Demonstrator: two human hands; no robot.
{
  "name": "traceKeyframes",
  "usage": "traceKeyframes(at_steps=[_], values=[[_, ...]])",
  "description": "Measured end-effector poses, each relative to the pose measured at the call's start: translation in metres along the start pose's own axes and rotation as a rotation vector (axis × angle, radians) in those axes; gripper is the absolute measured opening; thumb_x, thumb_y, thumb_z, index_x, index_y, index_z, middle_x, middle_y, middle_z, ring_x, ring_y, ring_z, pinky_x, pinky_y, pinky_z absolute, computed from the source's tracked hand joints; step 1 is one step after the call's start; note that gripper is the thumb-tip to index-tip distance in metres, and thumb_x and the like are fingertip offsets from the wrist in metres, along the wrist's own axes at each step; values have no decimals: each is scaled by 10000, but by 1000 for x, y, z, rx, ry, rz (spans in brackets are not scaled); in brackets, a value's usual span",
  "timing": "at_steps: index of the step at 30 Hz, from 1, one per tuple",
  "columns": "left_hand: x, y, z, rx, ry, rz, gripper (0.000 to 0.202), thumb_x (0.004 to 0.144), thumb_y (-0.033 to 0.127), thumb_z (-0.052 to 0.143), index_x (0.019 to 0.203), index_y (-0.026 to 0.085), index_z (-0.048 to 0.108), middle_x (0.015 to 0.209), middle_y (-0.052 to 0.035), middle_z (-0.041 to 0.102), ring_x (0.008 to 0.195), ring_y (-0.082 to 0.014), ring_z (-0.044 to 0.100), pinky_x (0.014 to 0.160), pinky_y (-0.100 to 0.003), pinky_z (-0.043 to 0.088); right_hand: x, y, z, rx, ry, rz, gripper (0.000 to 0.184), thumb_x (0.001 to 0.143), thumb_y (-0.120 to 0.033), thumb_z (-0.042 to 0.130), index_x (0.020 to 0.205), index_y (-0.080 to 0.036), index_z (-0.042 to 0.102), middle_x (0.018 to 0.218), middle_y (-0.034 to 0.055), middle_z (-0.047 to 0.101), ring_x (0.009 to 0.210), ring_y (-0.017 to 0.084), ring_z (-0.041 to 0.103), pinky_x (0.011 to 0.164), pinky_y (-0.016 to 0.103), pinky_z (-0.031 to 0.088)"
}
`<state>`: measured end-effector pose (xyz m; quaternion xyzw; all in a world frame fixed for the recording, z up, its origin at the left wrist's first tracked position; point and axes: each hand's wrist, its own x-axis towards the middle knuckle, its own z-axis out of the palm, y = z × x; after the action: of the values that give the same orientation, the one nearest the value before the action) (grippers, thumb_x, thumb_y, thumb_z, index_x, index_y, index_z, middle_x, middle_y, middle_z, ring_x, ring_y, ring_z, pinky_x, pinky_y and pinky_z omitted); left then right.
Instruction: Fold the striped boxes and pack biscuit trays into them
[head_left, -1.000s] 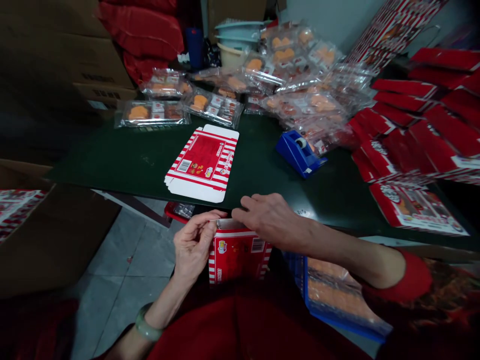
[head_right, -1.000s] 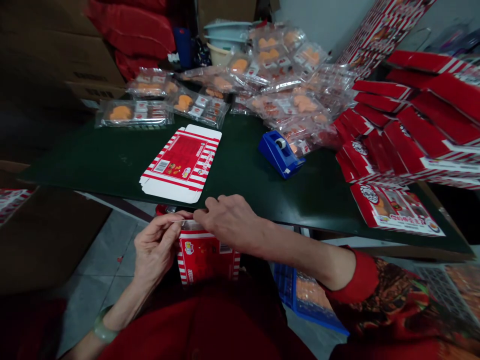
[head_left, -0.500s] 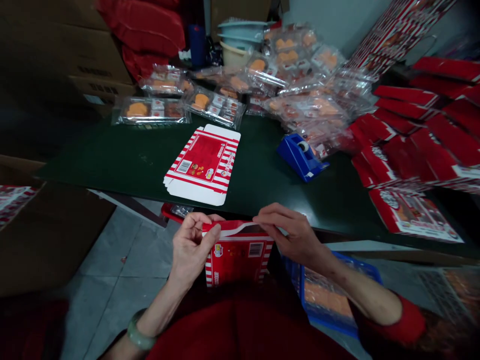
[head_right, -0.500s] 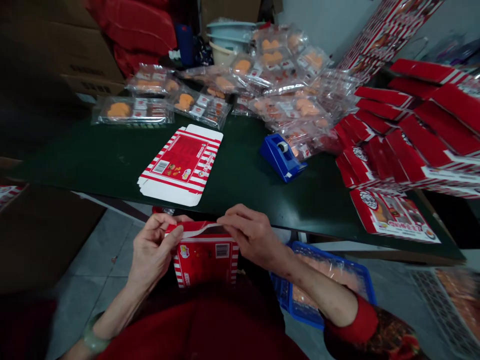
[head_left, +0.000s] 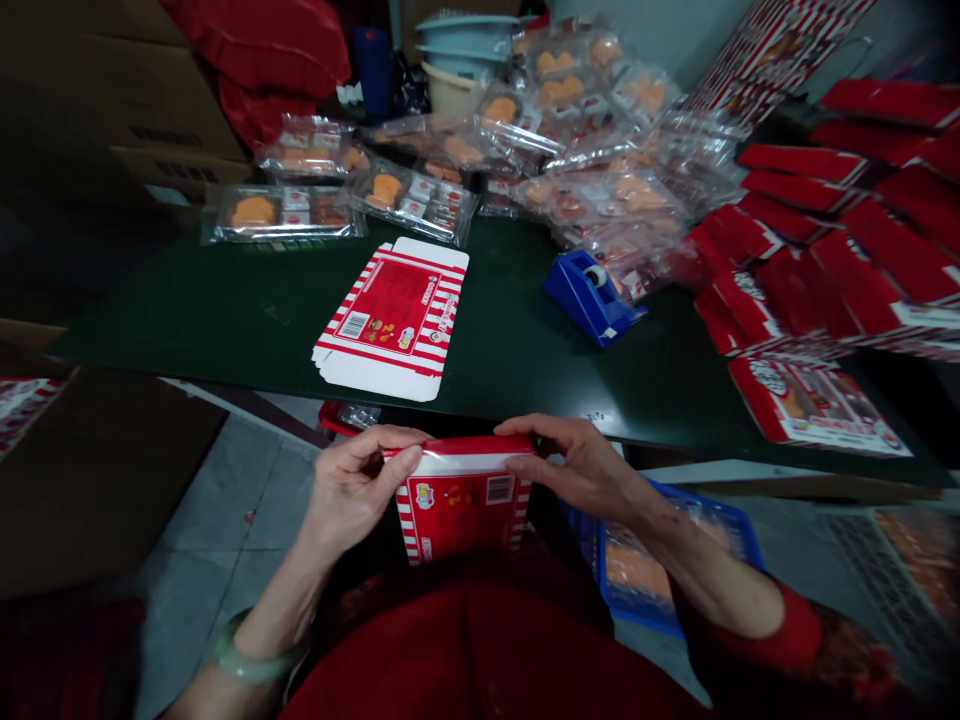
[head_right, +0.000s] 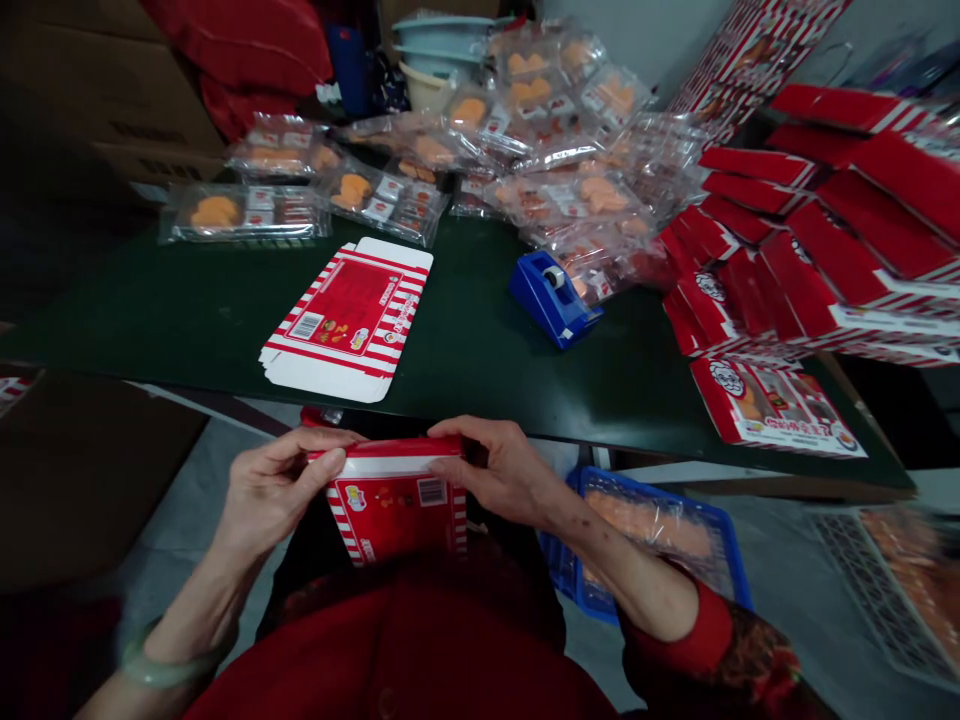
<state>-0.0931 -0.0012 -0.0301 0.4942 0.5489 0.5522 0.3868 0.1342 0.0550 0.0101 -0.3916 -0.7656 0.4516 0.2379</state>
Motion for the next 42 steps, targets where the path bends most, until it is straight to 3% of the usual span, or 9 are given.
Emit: traceKeyframes(at_steps=[4,11,15,19,26,28,34,39,42], values=[[6,12,-10,163,-52,113,164,746,322,669,678,184,724,607,-33,701,474,-135,588,451,-225,460,5,-7,-6,-19,-73,-54,177,850,-265,572,948,-172,687,870,29,724,696,121,644,593,217,504],[1,15,-13,165,-178,209,190,824,299,597,829,193,755,800,-69,755,665,-188,701,617,-251,547,-5,-10,-2,-14,-21,-93,176,868,-218,542,928,-180,703,854,28,718,739,125,649,658,229,494],[0,12,-19,255,-221,337,176,846,191,558,895,181,727,870,-53,760,724,-160,714,670,-220,554,-6,-10,3,-67,-18,-101,190,887,-212,514,916,-171,698,812,30,696,714,115,626,657,220,474],[-2,8,-27,323,-244,459,192,853,146,532,918,189,708,900,-40,761,779,-153,722,693,-202,561,-5,-9,7,-109,-14,-196,224,912,-202,468,971,-153,679,821,43,669,703,106,599,640,211,451],[-5,3,-34,366,-235,475,190,869,173,526,929,192,705,919,-38,759,796,-159,725,719,-227,586,8,-25,-6,-257,-245,-210,248,918,-171,442,889,-178,687,782,10,672,679,92,601,609,192,415],[-5,2,-36,369,-225,497,182,866,159,534,924,187,703,897,-32,761,774,-150,726,704,-208,584,9,-24,-2,-288,-207,-234,249,919,-172,436,895,-172,684,786,19,678,675,98,606,601,196,423],[-13,-3,-34,544,-140,649,208,866,121,530,1010,169,673,953,-57,751,838,-158,720,769,-230,587,-4,7,21,-274,94,-446,270,938,-171,405,1076,-113,630,936,114,683,811,143,646,692,240,508],[-26,-10,-28,689,-36,805,291,832,45,554,1096,152,618,991,-78,737,890,-178,710,800,-259,582,-11,30,31,-275,177,-552,318,944,-270,434,1213,-157,561,1068,134,641,963,178,627,775,292,529],[-28,-2,-26,732,-14,824,240,823,38,565,1040,124,620,945,-97,735,846,-178,712,738,-244,576,-12,33,38,-149,219,-528,315,937,-220,439,1233,-207,544,1038,98,633,941,159,625,771,287,525]])
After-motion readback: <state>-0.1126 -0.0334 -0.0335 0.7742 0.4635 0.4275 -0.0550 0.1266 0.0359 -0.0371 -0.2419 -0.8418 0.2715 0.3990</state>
